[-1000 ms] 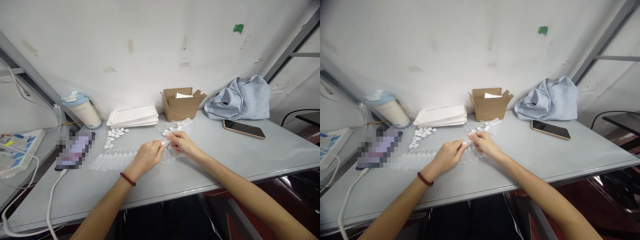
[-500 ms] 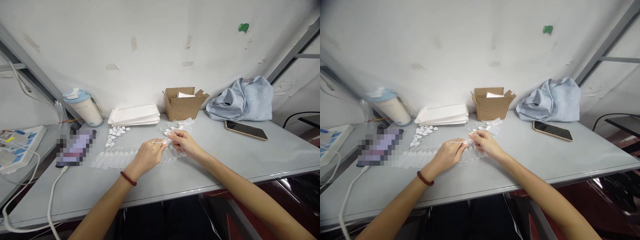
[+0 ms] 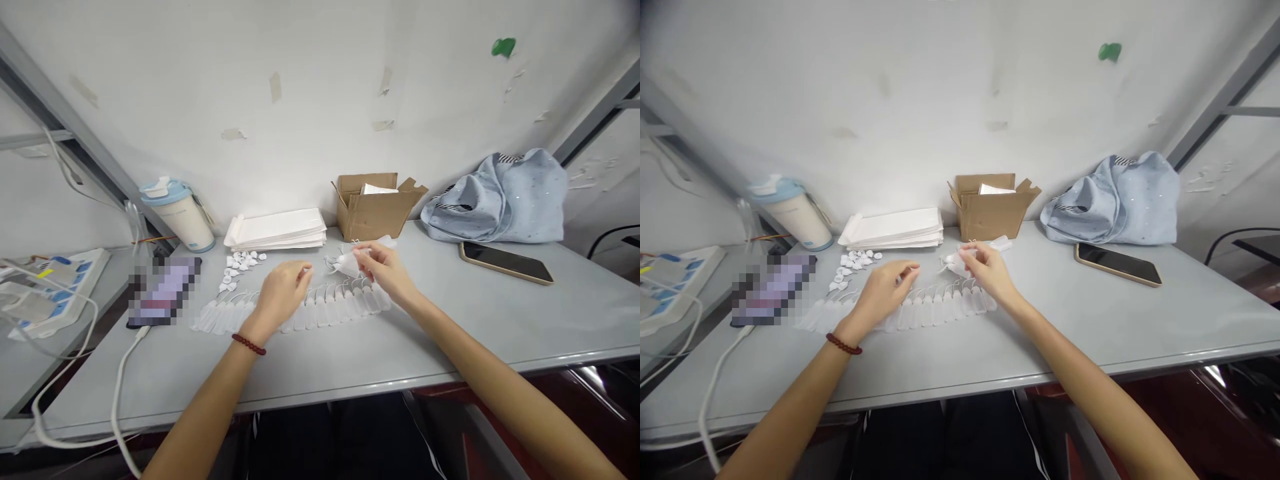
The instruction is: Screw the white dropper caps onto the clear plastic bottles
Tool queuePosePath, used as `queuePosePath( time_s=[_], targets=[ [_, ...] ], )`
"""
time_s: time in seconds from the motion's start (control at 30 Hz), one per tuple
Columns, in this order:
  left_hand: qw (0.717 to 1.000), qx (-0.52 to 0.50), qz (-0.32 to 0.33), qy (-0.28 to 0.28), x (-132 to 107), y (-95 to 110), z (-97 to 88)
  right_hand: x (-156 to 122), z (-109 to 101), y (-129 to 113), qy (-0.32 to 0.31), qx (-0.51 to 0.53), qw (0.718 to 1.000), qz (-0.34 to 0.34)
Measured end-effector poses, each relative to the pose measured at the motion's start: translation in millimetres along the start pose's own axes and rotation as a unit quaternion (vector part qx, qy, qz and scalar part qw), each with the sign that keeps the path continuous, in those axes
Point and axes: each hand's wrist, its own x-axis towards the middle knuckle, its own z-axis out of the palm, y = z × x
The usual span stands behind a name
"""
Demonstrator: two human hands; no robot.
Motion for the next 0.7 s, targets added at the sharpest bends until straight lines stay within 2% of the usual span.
queuePosePath(
  time_s=[0.07, 0.13, 0.23, 0.33, 0.53, 0.7],
  targets=[
    [0.998, 0.028, -0.048, -0.002, 2.9, -18.3, -9.0, 7.6, -9.1, 3.6, 0.05, -0.096, 0.993, -0.056],
    [0.992, 0.064, -0.105, -0.009, 3.7, -39.2, -18.1, 14.7, -17.9, 8.0, 0.075, -0.176, 0.978, -0.085],
    [0.978, 0.107, -0.179, -0.03, 2.8, -68.8, -29.8, 22.7, -27.4, 15.0, 0.058, -0.272, 0.956, -0.09],
    [0.965, 0.128, -0.227, -0.044, 0.7, -88.0, -37.8, 27.0, -30.9, 20.7, 0.033, -0.315, 0.944, -0.09],
    [0.95, 0.137, -0.275, -0.055, -4.6, -97.9, -47.2, 28.7, -32.0, 24.7, 0.016, -0.327, 0.939, -0.108],
    [0.947, 0.127, -0.287, -0.06, -4.7, -101.6, -50.5, 27.1, -34.6, 21.6, 0.043, -0.339, 0.932, -0.119]
  ],
)
